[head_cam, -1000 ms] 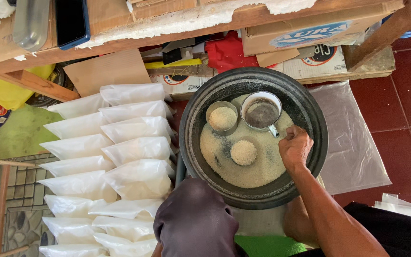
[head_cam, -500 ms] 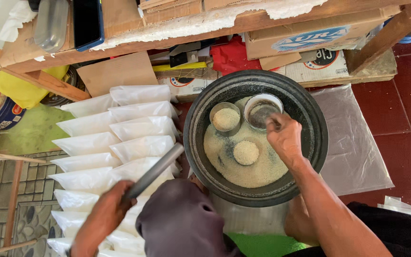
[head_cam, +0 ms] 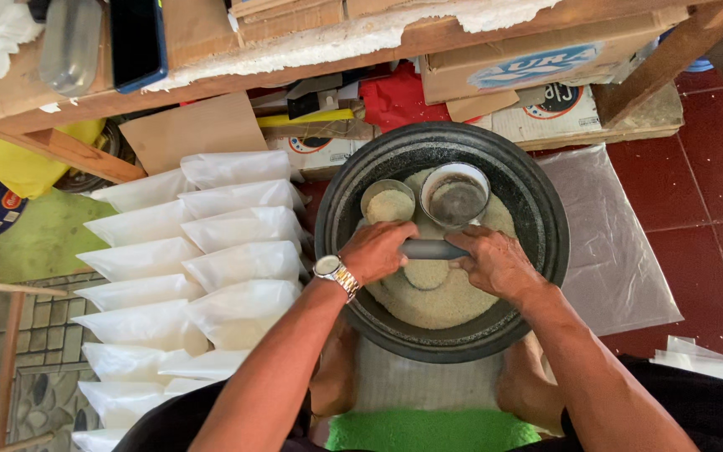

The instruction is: The person scoops rice from a large container into several small plastic bags using various metal and plastic cups.

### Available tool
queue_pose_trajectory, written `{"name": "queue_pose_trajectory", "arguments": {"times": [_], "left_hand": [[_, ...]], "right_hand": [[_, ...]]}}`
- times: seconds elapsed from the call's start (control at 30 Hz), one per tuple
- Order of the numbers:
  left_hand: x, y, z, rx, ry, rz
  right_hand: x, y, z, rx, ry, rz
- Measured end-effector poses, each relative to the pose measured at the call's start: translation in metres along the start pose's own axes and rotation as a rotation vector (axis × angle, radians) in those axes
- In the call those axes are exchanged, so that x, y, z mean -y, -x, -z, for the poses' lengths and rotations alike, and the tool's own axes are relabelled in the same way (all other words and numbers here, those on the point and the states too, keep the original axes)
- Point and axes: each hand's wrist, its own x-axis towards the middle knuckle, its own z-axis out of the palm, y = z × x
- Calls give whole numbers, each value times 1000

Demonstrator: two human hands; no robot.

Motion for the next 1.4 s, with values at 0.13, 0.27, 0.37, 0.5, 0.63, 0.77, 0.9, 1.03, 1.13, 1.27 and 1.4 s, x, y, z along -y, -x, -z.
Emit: {"name": "queue_pose_trajectory", "arguments": {"times": [0.13, 0.27, 0.37, 0.5, 0.63, 0.77, 0.9, 1.03, 1.13, 1.27, 1.4], "left_hand": [[35, 12, -73, -128, 378, 198], [51, 29, -99, -165, 700, 298], [53, 24, -105, -162, 704, 305], [73, 12, -138, -194, 680, 276], [87, 3, -165, -207, 676, 279], [86, 5, -161, -243, 695, 274], [92, -5, -165, -365, 709, 303], [116, -18, -174, -450, 913, 369], [117, -30, -186, -477, 1071, 406], [105, -47, -172, -546, 1101, 475], [99, -64, -170, -589, 1099, 529]], "right_hand": [[-41, -3, -44, 56, 62, -22], [-53, 2, -55, 142, 59, 1], [-70, 0, -75, 141, -25, -23], [-82, 0, -85, 133, -32, -20], [-74, 0, -87, 115, -77, -53], [-79, -4, -96, 133, -27, -126], [-75, -14, -92, 116, 57, -151], [-73, -18, -88, 37, 115, -63], [-85, -20, -105, -71, 133, -48], [-99, -26, -123, -159, 178, -94], [-104, -25, -133, -189, 166, -107]]}}
